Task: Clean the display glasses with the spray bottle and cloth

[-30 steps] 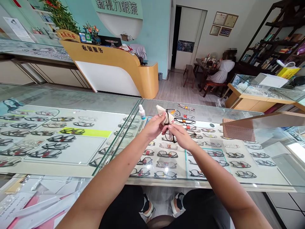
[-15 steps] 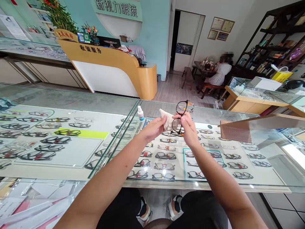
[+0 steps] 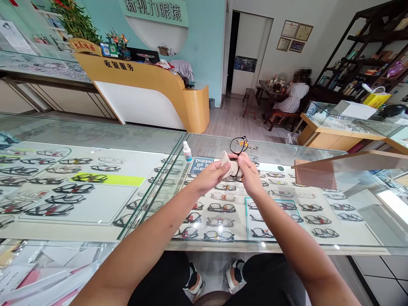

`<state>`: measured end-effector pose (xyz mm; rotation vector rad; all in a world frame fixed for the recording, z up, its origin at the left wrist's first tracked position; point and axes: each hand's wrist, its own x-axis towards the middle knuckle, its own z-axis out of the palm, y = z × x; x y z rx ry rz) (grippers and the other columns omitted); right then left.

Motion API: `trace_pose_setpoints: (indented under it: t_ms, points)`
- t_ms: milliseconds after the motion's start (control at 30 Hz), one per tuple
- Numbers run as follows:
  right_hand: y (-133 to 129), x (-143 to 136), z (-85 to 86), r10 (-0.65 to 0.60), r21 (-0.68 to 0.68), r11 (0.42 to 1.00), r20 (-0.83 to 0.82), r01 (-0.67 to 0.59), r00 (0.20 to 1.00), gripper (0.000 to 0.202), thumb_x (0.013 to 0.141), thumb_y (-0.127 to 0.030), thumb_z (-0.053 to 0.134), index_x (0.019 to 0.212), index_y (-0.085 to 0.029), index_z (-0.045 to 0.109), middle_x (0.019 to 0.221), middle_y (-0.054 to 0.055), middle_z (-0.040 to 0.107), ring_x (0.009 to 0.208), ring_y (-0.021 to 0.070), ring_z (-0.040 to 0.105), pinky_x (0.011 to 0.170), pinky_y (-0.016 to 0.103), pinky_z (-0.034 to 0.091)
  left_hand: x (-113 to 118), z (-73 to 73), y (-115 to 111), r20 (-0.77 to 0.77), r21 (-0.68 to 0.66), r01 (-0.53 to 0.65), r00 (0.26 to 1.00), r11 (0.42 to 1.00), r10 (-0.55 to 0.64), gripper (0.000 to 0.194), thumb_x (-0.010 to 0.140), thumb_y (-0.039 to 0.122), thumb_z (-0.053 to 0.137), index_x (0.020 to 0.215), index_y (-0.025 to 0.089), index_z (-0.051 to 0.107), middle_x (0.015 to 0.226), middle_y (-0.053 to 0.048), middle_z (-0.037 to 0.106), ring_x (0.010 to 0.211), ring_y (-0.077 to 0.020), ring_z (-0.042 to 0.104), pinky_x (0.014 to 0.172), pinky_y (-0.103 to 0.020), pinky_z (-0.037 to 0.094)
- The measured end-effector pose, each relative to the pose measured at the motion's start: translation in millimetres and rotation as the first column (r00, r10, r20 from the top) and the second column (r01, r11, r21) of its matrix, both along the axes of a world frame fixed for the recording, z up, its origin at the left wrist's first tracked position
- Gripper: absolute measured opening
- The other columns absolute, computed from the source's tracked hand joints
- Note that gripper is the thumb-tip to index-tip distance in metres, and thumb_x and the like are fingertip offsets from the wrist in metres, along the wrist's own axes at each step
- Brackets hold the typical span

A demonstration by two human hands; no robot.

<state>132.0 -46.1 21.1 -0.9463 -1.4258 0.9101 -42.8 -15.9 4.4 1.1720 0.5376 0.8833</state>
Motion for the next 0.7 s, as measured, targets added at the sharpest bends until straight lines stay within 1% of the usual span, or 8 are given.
trace_pose_setpoints:
  t_ms: [133,233,333,400,500,567,633,700]
  points:
    - [1,0,-3.0,-0.043,-0.059,0.997,-0.015,0.042,0.999,0.058,0.102,-0.075,0.056,0.108,-0.025,0.084,0.108,0.007,0.055,0.097,0.0235,0.057,0.081,0.034,0.056,1,4.8,-4,-0.010,0.073,0.050,0.999,0.996,-0.049,0.063,0.087,0.056,0.094,0.133,0.020,0.072,0.083,0.002,0.063,0.076,-0.0139,0.055,0.077,-0.028,0.046]
    - [-2,-4,-6.7,-0.051,-0.080,0.996,-0.013,0.050,0.999,0.061,0.101,-0.079,0.056,0.105,-0.025,0.083,0.107,0.008,0.055,0.089,0.0226,0.055,0.065,0.032,0.053,8,8.2,-9,0.024,0.109,-0.036,0.999,0.993,0.034,0.069,0.083,0.058,0.097,0.134,0.019,0.071,0.086,0.002,0.066,0.080,-0.0139,0.058,0.080,-0.027,0.048]
    - [-7,-11,-6.8,-0.052,-0.034,0.998,0.009,0.052,0.999,0.062,0.103,-0.080,0.052,0.101,-0.025,0.082,0.115,0.011,0.061,0.097,0.0258,0.058,0.069,0.037,0.060,16,8.3,-13,0.059,0.100,-0.122,0.991,0.988,0.116,0.066,0.082,0.065,0.094,0.123,0.018,0.071,0.086,0.001,0.068,0.074,-0.0126,0.059,0.074,-0.027,0.051]
    - [-10,-13,-4.0,-0.045,0.021,0.999,0.056,0.044,0.997,0.063,0.106,-0.078,0.048,0.094,-0.025,0.080,0.119,0.013,0.066,0.105,0.0282,0.056,0.082,0.044,0.063,19,6.9,-14,0.078,0.079,-0.164,0.984,0.983,0.158,0.065,0.083,0.070,0.091,0.116,0.017,0.071,0.080,0.003,0.065,0.065,-0.0113,0.056,0.066,-0.027,0.051]
    - [-13,-13,2.0,-0.038,0.095,0.995,0.109,0.028,0.993,0.063,0.108,-0.075,0.049,0.079,-0.025,0.075,0.118,0.014,0.072,0.110,0.0291,0.055,0.101,0.052,0.061,18,5.0,-12,0.089,0.033,-0.224,0.971,0.974,0.221,0.062,0.086,0.075,0.085,0.102,0.017,0.071,0.069,0.005,0.059,0.056,-0.0108,0.052,0.056,-0.027,0.048]
    - [-11,-11,4.5,-0.029,0.095,0.995,0.080,0.021,0.996,0.062,0.106,-0.073,0.052,0.073,-0.024,0.071,0.118,0.014,0.073,0.108,0.0291,0.056,0.096,0.051,0.062,15,5.1,-10,0.109,0.002,-0.202,0.974,0.979,0.201,0.060,0.087,0.075,0.085,0.099,0.017,0.071,0.070,0.002,0.062,0.059,-0.0127,0.056,0.057,-0.028,0.051]
    - [-9,-8,4.8,-0.013,0.041,0.999,0.012,0.012,1.000,0.061,0.103,-0.074,0.057,0.073,-0.023,0.070,0.121,0.015,0.072,0.102,0.0279,0.057,0.078,0.045,0.063,12,6.3,-10,0.132,-0.013,-0.127,0.983,0.992,0.127,0.059,0.086,0.070,0.089,0.106,0.017,0.072,0.078,-0.001,0.068,0.068,-0.0157,0.064,0.066,-0.031,0.056]
    - [-6,-7,3.2,-0.003,-0.038,0.999,-0.052,0.001,0.999,0.059,0.101,-0.075,0.059,0.080,-0.022,0.075,0.127,0.014,0.069,0.092,0.0244,0.057,0.063,0.040,0.060,11,7.5,-10,0.131,-0.011,-0.066,0.989,0.998,0.067,0.061,0.085,0.064,0.093,0.116,0.016,0.073,0.086,-0.003,0.071,0.077,-0.0169,0.067,0.075,-0.032,0.058]
